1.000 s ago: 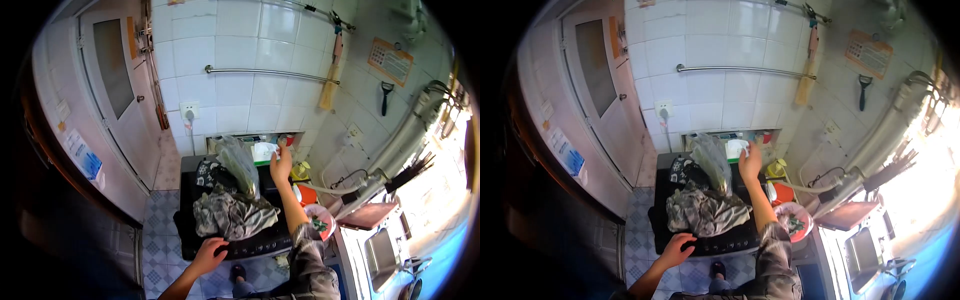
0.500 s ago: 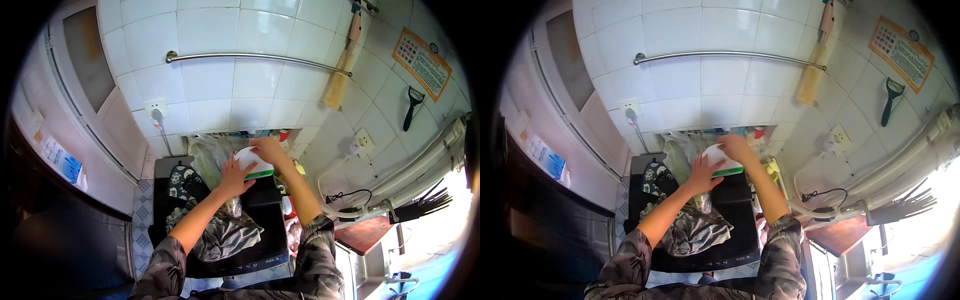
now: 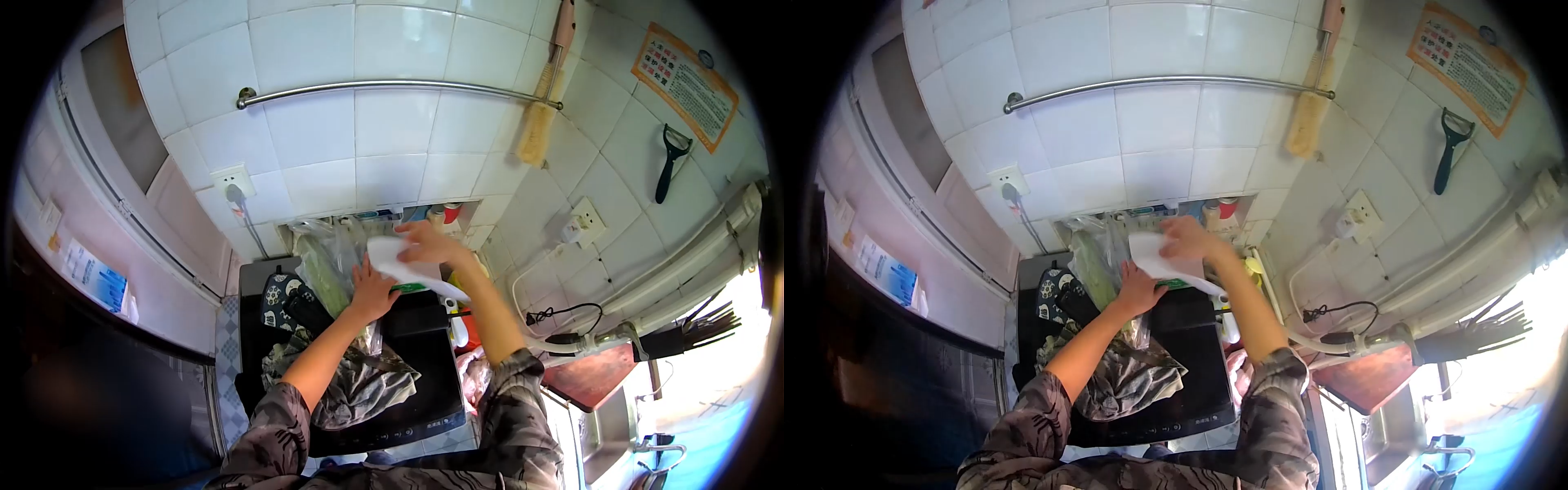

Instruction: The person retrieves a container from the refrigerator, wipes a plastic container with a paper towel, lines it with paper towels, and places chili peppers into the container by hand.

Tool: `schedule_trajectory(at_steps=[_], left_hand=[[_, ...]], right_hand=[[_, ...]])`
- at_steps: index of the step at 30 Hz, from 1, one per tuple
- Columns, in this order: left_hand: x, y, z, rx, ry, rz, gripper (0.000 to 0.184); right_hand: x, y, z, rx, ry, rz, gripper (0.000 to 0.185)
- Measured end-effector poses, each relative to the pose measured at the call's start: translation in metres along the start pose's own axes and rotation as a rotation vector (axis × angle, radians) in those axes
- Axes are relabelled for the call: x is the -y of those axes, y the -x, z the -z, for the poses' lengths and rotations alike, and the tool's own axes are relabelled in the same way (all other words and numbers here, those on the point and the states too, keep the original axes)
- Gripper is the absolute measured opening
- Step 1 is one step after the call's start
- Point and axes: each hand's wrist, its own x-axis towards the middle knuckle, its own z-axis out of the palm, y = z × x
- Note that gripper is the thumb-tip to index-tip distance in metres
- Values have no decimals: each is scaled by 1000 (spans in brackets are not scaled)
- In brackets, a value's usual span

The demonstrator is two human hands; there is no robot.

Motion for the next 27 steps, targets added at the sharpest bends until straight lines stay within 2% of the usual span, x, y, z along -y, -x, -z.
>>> schedule_trajectory(at_steps=[1, 2, 3, 4, 5, 7, 8, 9, 10, 11, 12, 13, 14, 15, 16, 17, 18, 20, 23, 25, 26, 27], left_hand=[[3, 0, -5, -133, 94, -29, 64], [7, 3, -11, -263, 188, -61, 64], [6, 5, -11, -262, 183, -76, 64], [6, 4, -8, -193, 119, -65, 61], [7, 3, -6, -127, 57, -55, 57], [10, 2, -10, -99, 110, -37, 55], [8, 2, -12, -63, 171, -1, 54], [-4, 1, 16, 34, 155, 61, 51], [-5, 3, 14, -81, 69, 20, 51], [-4, 5, 10, -200, -9, -37, 52], [4, 4, 9, -279, 71, -140, 55], [0, 10, 17, -355, 79, -118, 57], [17, 7, -3, -496, 88, -197, 56], [35, 1, -21, -541, 272, -244, 52], [14, 21, 15, -471, 306, -101, 51], [-1, 36, 45, -409, 680, -159, 51], [-20, 46, 63, -239, 1038, -165, 54], [-73, 100, 99, 198, 1550, -129, 65], [-128, 153, 83, 819, 1577, -524, 84], [-169, 190, 56, 1176, 1554, -660, 92], [-190, 214, 60, 1365, 1512, -703, 90], [-211, 241, 58, 1457, 1496, -690, 88]], right_hand=[[5, -3, -19, 65, 392, -83, 32], [1, -8, -33, 57, 395, -91, 32], [-7, -15, -45, 67, 342, -212, 27], [-1, -20, -47, 72, 288, -330, 22], [3, -20, -46, 52, 291, -340, 22], [51, -7, -21, -611, 345, -13, 12], [73, 0, -9, -624, 357, -37, 12], [96, 10, 2, -836, 226, 5, 17], [115, 20, 13, -1054, 105, 48, 23], [132, 36, 18, -1093, 158, 53, 29], [149, 57, 18, -1136, 227, 49, 34], [170, 82, 14, -1084, 170, -2, 38], [185, 108, 8, -1052, 144, -35, 38], [197, 133, -6, -1062, 123, -107, 36], [217, 161, -15, -1066, 89, -131, 32], [232, 188, -30, -1091, 9, -194, 27], [248, 213, -47, -1123, -81, -251, 23], [280, 264, -85, -1129, -100, -435, 18], [346, 326, -136, -1259, -272, -706, 18], [398, 359, -160, -1407, -438, -892, 19], [421, 376, -174, -1475, -485, -984, 19], [446, 392, -187, -1576, -466, -1011, 19]])
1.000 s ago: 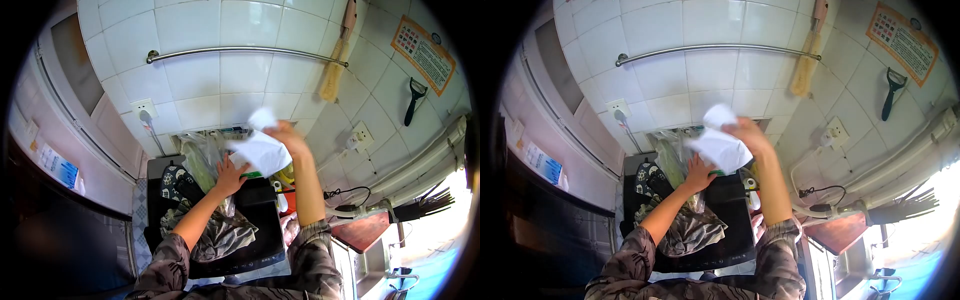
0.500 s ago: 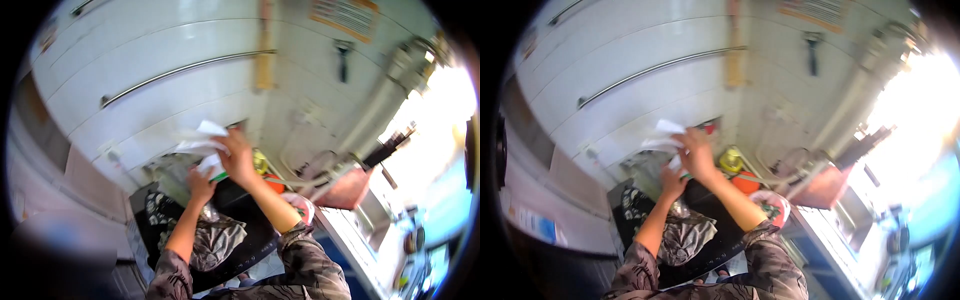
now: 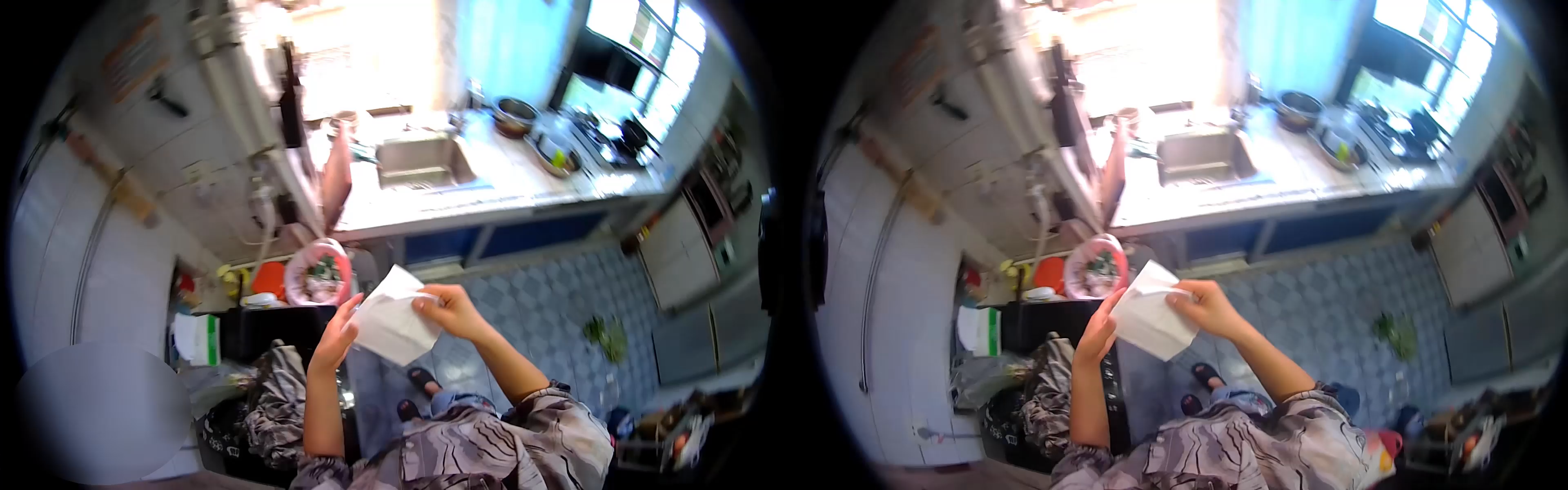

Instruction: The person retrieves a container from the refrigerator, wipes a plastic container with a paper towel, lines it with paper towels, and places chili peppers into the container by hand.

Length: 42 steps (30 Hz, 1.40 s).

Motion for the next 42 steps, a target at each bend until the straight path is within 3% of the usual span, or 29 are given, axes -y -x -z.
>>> schedule_trajectory(at_steps=[4, 7, 8, 13, 17, 21, 30, 36, 39, 42], left_hand=[[72, -52, -82, 269, 386, 265, 69], [103, -82, -172, 345, 286, 391, 57], [117, -89, -201, 338, 291, 436, 40], [199, -131, -330, 333, 115, 606, 23], [270, -147, -415, 405, 38, 755, 24], [320, -157, -481, 433, -22, 896, 26], [451, -251, -598, 554, -203, 1110, 25], [554, -334, -687, 747, -266, 1128, 18], [579, -353, -740, 679, -370, 1064, 16], [616, -369, -764, 640, -413, 1072, 16]], right_hand=[[-8, 89, 85, -356, -107, -35, 19], [-17, 158, 137, -607, -236, -66, 20], [-19, 180, 153, -722, -315, -64, 20], [-60, 285, 238, -1109, -482, -42, 22], [-79, 367, 295, -1251, -486, -110, 21], [-99, 429, 339, -1354, -256, -322, 20], [-143, 480, 468, -1534, 207, -491, 14], [-183, 523, 579, -1598, 305, -710, 14], [-211, 575, 637, -1732, 238, -835, 13], [-216, 609, 707, -1715, 255, -812, 12]])
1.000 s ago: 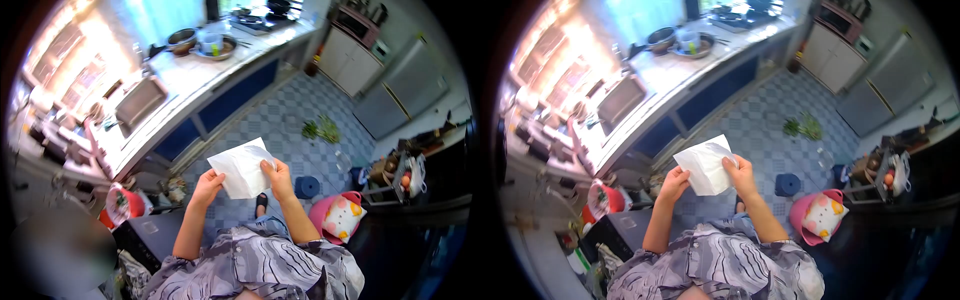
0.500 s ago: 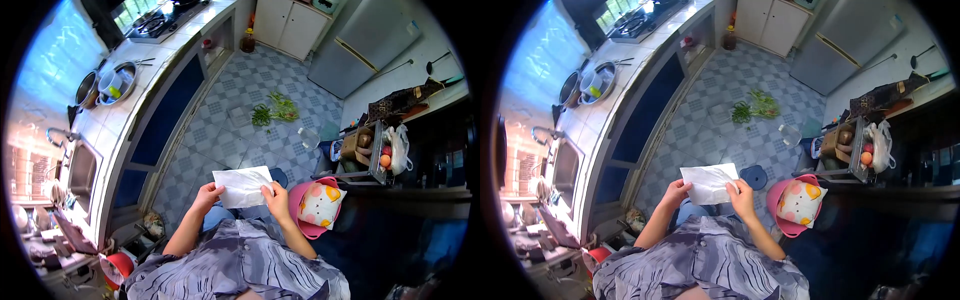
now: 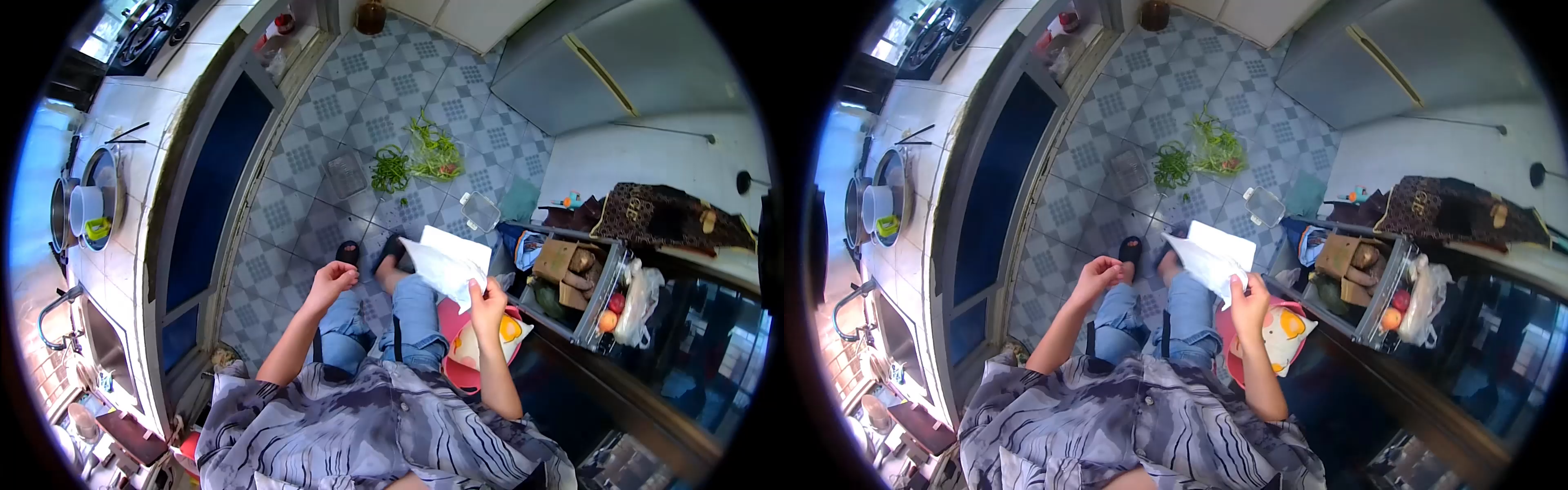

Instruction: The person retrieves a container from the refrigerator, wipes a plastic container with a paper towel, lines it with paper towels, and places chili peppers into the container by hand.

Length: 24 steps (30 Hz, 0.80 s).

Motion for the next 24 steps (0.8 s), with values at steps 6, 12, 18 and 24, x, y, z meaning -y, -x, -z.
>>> schedule_trajectory(at_steps=[6, 12, 18, 24], left_hand=[[20, -99, 7, -280, -3, -87, 11], [145, -271, 38, -404, -260, -10, 16], [213, -417, 33, -420, -1092, -305, 27], [286, -508, 45, 218, -1244, -557, 13]], right_hand=[[-58, -143, -51, 204, -7, 49, 13], [-173, -245, -145, 398, -29, 78, 12], [-279, -328, -210, 438, 168, 301, 10], [-326, -409, -288, 412, 239, 629, 9]])
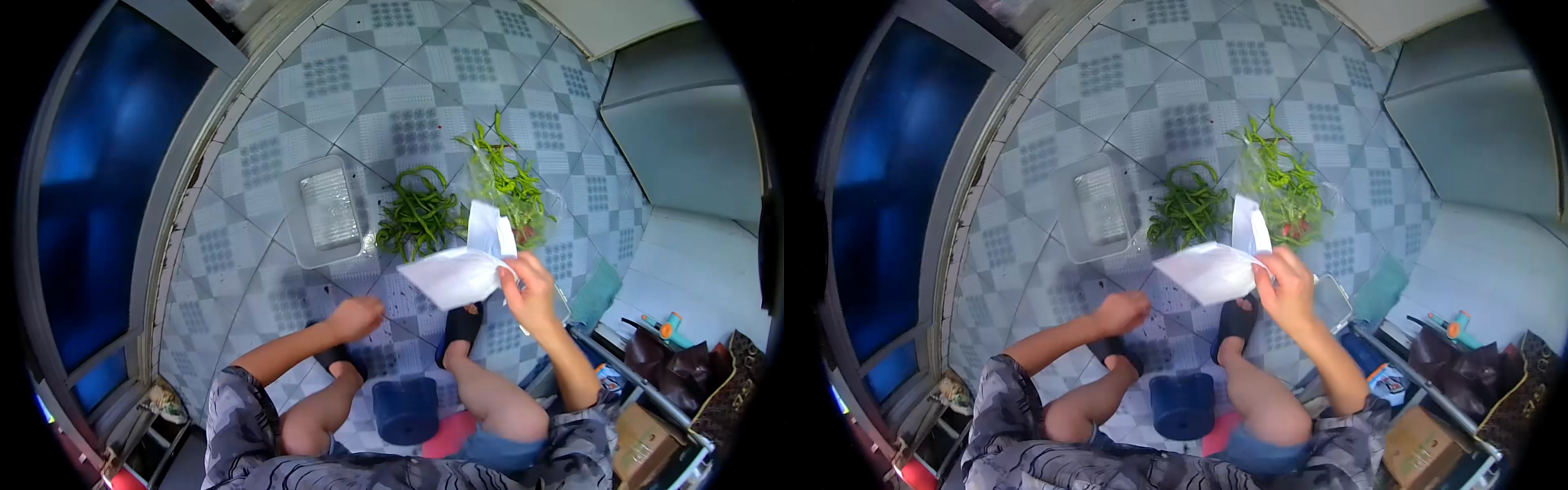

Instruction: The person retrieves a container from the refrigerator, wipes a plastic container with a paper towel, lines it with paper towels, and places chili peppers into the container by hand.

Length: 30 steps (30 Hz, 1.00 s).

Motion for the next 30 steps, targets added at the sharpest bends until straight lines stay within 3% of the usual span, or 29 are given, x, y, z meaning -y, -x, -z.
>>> schedule_trajectory(at_steps=[2, 4, 5, 8, 12, 14, 16, 17, 19, 24, 26, 30], left_hand=[[14, -3, -39, 105, 10, -65, 13], [31, -9, -76, 297, 1, -291, 12], [38, -12, -89, 291, -1, -305, 12], [32, -6, -107, 264, -131, -399, 11], [3, 18, -45, 8, -177, -304, 19], [-1, 24, -11, -105, -230, -269, 26], [-4, 39, 9, -324, -333, -218, 42], [-5, 43, 17, -334, -350, -212, 42], [0, 45, 36, -500, -393, 27, 50], [44, 29, 41, -536, -569, 283, 55], [55, 25, 35, -193, -756, 378, 51], [63, 20, 47, -67, -940, 247, 40]], right_hand=[[-14, -16, -17, -37, 50, 218, 13], [-20, -29, -26, -77, 80, 315, 16], [-22, -33, -28, -100, 99, 411, 18], [-19, -36, -28, -174, 73, 395, 16], [-5, -34, -16, -222, 30, 286, 12], [5, -39, -5, -115, -175, 39, 13], [13, -43, 1, -100, -184, 41, 13], [18, -46, 2, -103, -197, 28, 15], [27, -49, 1, -135, -213, 70, 15], [32, -54, -1, -101, -114, 159, 14], [29, -55, -1, -79, -153, 138, 13], [33, -50, 16, -95, -199, 131, 10]])
